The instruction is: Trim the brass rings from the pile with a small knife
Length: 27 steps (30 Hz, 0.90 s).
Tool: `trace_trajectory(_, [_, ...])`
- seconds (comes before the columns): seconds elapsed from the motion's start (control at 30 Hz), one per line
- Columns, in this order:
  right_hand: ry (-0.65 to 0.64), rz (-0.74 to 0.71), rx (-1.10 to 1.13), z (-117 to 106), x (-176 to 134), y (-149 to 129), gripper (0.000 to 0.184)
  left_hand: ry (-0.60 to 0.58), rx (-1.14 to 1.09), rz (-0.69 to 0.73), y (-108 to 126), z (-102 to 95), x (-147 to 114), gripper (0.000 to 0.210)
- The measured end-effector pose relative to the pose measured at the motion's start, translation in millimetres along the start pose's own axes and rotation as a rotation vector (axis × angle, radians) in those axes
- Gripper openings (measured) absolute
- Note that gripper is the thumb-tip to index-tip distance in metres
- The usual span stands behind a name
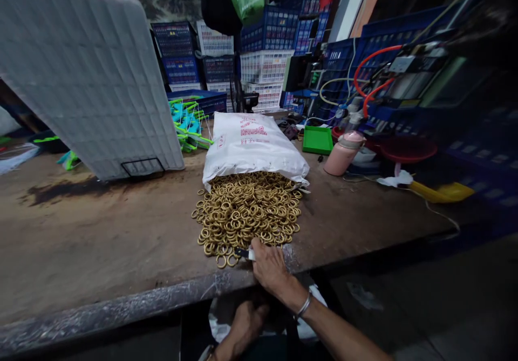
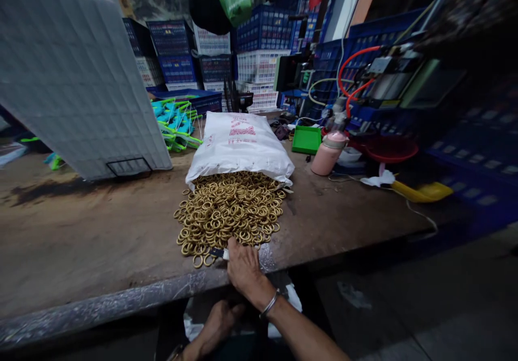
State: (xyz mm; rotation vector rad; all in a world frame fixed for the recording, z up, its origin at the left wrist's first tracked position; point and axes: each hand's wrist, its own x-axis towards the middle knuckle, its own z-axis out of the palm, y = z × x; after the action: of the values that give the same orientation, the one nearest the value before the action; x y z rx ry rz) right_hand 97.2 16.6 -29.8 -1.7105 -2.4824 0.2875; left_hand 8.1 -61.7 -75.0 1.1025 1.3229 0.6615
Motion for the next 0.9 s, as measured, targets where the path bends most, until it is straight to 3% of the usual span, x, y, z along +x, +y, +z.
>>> trace_trajectory(0.2, [0.025, -0.076, 0.118, -4.6, -1.0, 9.0, 0.023, 0.072, -0.19, 0.1, 15.2, -6.6, -24.2, 0.022])
trace_trajectory(0.4, [0.085, -0.197, 0.334, -7.7, -15.8, 16.6, 0.032, 0.42, -0.42, 0.015, 42.9, -23.4, -29.0, 0.037])
trace_trajectory(0.57, [0.052, -0.246, 0.49, -11.7, -29.2, 8.5, 0.023, 0.35, -0.45, 0.053, 58.5, -26.1, -23.0, 0.036])
trace_trajectory(0.67, [0.029, -0.164, 0.659, -19.9, -28.4, 3.0, 0.009, 0.355, -0.436, 0.067, 58.5, -26.3, -21.4, 0.032])
trace_trajectory(0.9, [-0.1, -0.054, 0.881, -27.5, -21.7, -2.5, 0.027, 0.48, -0.142, 0.326, 50.8, -27.7, -20.9, 0.022])
